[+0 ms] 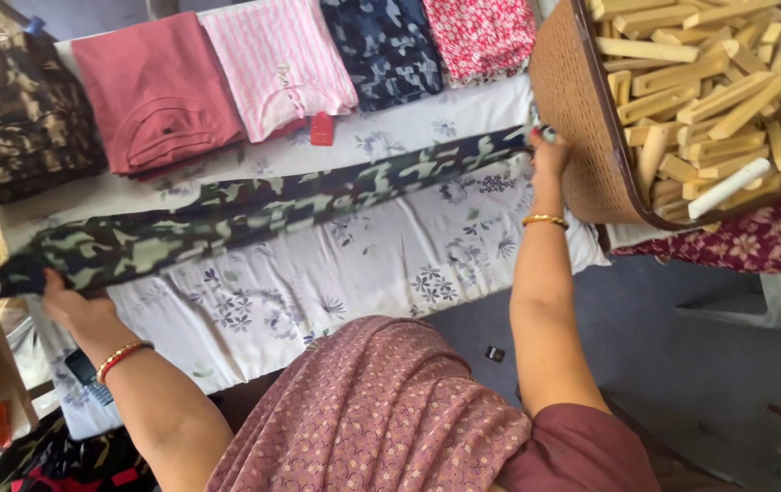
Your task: Fold various pieces of clothing and stack them on a table.
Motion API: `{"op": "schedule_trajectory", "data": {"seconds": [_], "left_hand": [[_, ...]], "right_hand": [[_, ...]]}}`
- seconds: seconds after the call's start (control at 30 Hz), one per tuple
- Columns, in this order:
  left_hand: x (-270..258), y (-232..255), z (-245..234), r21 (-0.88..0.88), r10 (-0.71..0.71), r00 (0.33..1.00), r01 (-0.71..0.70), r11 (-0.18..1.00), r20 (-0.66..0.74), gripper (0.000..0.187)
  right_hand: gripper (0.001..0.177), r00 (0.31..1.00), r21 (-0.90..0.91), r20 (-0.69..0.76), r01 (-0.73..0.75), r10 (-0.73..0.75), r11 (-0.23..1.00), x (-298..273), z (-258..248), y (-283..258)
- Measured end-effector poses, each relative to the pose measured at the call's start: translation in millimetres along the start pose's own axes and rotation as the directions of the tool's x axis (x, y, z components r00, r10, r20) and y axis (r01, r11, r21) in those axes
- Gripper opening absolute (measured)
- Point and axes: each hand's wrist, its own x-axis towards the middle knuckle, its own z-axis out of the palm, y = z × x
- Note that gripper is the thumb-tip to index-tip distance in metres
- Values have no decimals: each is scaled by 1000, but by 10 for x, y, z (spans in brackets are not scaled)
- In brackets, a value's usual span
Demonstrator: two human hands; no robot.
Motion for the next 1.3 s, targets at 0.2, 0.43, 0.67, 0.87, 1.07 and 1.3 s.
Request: {"op": "schedule_trajectory", "data": {"seconds": [0.2, 0.43, 0.67, 0.87, 1.07, 1.3], "left_hand": [[-604, 48, 193, -28, 129, 954, -126, 992, 270, 32], [-864, -876, -980, 509, 2, 999, 22, 861, -46, 56], [-1286, -1170, -475, 897, 584, 802, -341, 280, 122, 35], [-1584, -1794, 581, 601, -280, 844, -61, 797, 457, 54], [-1243, -2765, 651, 705, -316, 817, -148, 693, 482, 52], [-1667, -1835, 863, 716, -196, 861, -241, 655, 469, 28]], "right_hand": [[15, 961, -8, -73, 267, -267, 964, 286, -367, 134], [30, 948, -660, -258, -32, -187, 750, -429, -863, 530], [26, 983, -396, -142, -167, 120, 903, -584, -582, 516], [22, 927, -145, 371, 112, -51, 983, -2522, 957, -707], [59, 377, 66, 903, 348, -204, 935, -4039, 1450, -878], [36, 602, -99, 766, 459, -227, 883, -3143, 1265, 216]]}}
